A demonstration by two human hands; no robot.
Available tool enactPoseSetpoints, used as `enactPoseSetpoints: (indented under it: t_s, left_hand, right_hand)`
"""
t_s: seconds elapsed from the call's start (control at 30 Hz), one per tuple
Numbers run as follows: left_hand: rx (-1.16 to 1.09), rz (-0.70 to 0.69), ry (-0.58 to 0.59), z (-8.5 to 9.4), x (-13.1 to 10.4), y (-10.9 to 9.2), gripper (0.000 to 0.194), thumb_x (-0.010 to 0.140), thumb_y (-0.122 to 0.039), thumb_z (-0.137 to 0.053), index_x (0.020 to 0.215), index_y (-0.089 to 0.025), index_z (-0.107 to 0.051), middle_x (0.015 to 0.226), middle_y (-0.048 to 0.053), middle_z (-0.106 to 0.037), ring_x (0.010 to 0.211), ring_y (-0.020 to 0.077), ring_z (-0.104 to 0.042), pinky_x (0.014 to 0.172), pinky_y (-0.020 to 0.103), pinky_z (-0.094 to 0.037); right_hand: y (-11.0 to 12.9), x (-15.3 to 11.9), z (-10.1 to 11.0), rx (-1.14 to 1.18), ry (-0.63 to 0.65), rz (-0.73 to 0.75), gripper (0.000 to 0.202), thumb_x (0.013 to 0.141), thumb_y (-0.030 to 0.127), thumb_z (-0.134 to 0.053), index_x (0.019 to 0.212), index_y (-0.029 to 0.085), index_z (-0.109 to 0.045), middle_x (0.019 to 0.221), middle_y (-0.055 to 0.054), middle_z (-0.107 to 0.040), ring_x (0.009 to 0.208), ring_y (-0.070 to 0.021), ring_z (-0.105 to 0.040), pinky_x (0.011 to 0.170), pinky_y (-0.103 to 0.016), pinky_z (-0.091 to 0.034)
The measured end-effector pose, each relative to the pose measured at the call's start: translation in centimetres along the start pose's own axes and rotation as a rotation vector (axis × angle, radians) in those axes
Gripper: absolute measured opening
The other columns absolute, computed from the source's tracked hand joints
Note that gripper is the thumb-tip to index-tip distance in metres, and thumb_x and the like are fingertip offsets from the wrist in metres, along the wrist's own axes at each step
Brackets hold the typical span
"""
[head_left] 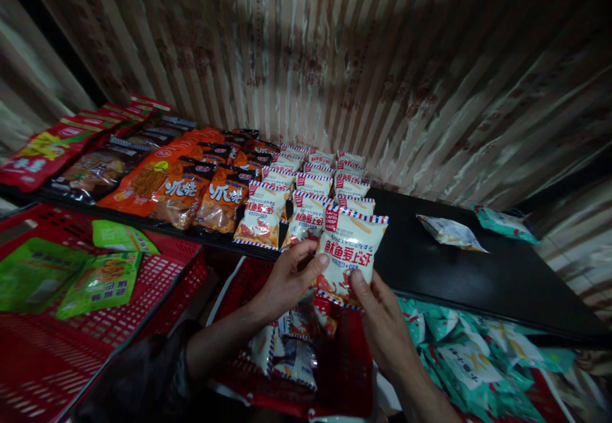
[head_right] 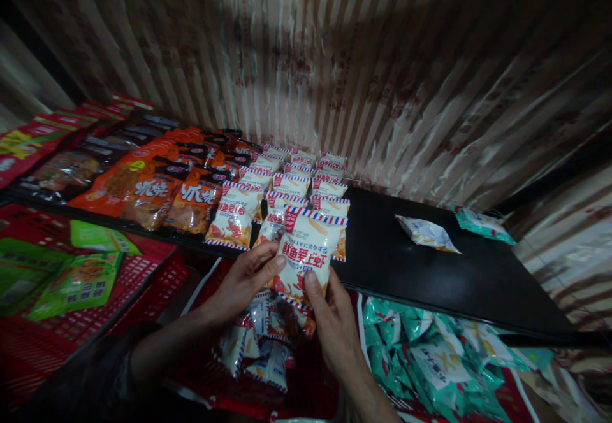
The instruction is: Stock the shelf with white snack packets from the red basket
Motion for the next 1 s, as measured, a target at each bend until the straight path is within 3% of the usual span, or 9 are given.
enactPoseSetpoints:
  t_s: [0.5, 0.63, 0.83, 1.0]
  left_hand:
    - [0.030, 0.001, -0.059, -0.1, -0.2, -0.1, 0.028, 0.081, -0.045, -0.061, 0.082, -0.018, -0.059, 0.084, 0.002, -0.065, 0.080, 0.0167, -0.060, 0.072, 0.028, -0.048]
    - [0.025, -0.020, -0.019, -0.1, -0.4, 0.3, 0.027, 0.084, -0.045, -0.060, 0.089, -0.018, -0.059, 0.089, 0.003, -0.066, 0.083, 0.0175, -0.062, 0.077, 0.030, -0.050]
    - [-0.013, -0.030, 0.023, -0.4, -0.9, 1.3, 0.028, 0.086, -0.043, -0.061, 0.099, -0.018, -0.057, 0.102, 0.006, -0.069, 0.094, 0.0198, -0.065, 0.085, 0.033, -0.050]
    - [-0.052, -0.032, 0.030, -1.4, -0.8, 1.5, 0.029, 0.083, -0.042, -0.065, 0.097, -0.018, -0.058, 0.102, 0.006, -0.071, 0.094, 0.0206, -0.067, 0.088, 0.035, -0.051]
  right_hand:
    - [-0.6, 0.0, 0.6, -0.020, -0.057, -0.051, 0.058, 0.079, 0.056, -0.070, 0.128, 0.026, -0.061, 0.125, -0.006, -0.068, 0.116, -0.0275, -0.061, 0.106, -0.045, -0.044]
    - [-0.6, 0.0, 0.7, -0.018, -0.046, -0.035, 0.058, 0.078, 0.056, -0.070, 0.127, 0.025, -0.061, 0.123, -0.007, -0.069, 0.115, -0.0274, -0.062, 0.105, -0.046, -0.044]
    - [-0.3, -0.2, 0.9, -0.049, 0.028, 0.023, 0.051, 0.081, 0.054, -0.067, 0.122, 0.024, -0.064, 0.117, -0.007, -0.072, 0.107, -0.0271, -0.065, 0.096, -0.042, -0.051]
    - [-0.4, -0.2, 2.0, -0.149, 0.007, 0.064, 0.047, 0.083, 0.055, -0.064, 0.118, 0.024, -0.063, 0.111, -0.006, -0.073, 0.096, -0.0245, -0.068, 0.085, -0.036, -0.054]
Point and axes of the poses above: each hand's wrist, its own x-axis towards the middle knuckle, its own z-axis out of the back of the hand, y = z × x, the point moved 3 cm from there along x, towards the middle knuckle
